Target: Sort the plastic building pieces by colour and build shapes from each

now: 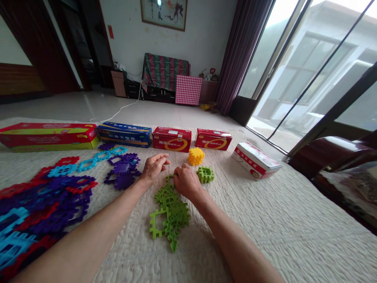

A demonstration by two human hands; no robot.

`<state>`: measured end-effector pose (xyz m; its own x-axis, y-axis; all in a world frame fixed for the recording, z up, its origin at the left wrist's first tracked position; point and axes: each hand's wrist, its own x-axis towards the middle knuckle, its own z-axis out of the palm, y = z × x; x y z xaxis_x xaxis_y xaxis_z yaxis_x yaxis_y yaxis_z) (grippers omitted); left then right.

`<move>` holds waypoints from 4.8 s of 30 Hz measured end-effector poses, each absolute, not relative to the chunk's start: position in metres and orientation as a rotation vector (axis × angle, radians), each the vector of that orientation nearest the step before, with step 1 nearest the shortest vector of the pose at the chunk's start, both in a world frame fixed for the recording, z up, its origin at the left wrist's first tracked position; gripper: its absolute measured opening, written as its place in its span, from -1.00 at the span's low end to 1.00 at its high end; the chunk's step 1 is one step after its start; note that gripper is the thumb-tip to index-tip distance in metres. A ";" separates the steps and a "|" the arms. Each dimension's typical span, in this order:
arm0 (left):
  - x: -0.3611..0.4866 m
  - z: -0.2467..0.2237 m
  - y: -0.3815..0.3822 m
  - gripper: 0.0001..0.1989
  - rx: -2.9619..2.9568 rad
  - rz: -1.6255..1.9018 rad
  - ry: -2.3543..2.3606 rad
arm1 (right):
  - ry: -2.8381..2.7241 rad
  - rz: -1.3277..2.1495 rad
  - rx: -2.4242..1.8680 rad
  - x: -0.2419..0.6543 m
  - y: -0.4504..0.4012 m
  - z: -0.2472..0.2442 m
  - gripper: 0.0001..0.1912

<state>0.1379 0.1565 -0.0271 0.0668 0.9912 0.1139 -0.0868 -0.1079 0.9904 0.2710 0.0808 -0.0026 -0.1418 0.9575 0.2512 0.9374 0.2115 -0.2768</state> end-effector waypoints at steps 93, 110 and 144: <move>0.138 -0.025 0.155 -0.69 1.277 1.257 1.040 | -2.378 0.166 -1.675 0.312 0.062 0.053 -0.54; 0.138 -0.027 0.155 -0.71 1.275 1.260 1.032 | -2.279 0.039 -1.797 0.342 0.062 0.065 -0.53; 0.139 -0.031 0.160 -0.70 1.278 1.261 1.015 | -2.495 0.252 -1.606 0.279 0.055 0.025 -0.56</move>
